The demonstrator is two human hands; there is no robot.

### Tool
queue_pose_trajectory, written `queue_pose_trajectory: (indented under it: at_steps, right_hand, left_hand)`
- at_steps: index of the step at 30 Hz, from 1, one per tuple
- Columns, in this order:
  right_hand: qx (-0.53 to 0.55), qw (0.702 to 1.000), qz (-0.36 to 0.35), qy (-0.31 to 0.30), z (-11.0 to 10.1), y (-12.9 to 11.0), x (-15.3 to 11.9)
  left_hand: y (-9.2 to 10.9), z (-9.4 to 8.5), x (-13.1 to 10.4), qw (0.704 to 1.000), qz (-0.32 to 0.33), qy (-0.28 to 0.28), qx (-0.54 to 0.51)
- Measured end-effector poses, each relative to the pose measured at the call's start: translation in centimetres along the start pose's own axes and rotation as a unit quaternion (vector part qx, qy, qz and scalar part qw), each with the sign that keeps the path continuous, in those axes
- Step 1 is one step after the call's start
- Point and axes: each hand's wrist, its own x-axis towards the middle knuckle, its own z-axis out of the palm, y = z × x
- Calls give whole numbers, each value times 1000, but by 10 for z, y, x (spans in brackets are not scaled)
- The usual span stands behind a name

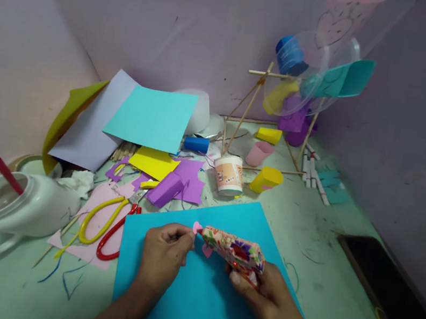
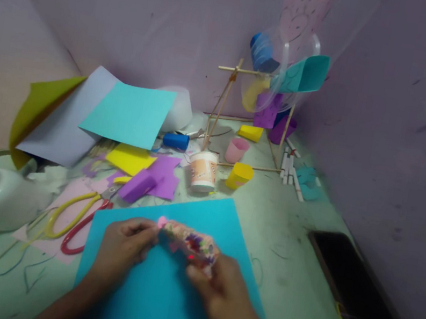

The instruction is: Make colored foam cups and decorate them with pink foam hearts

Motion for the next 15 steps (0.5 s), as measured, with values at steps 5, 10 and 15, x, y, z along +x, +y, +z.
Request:
queue_pose_trajectory:
  at_steps: [5, 10, 15]
  right_hand:
    - [-4, 1000, -5, 16, -1, 2, 1]
    - [-18, 1000, -10, 7, -1, 0, 2]
    - [-23, 1000, -4, 1, 0, -4, 2]
  left_hand:
    - [1, 0, 0, 1000, 1, 0, 4]
    - [2, 1, 1, 1000, 2, 2, 3]
    - [2, 1, 0, 1000, 4, 0, 2]
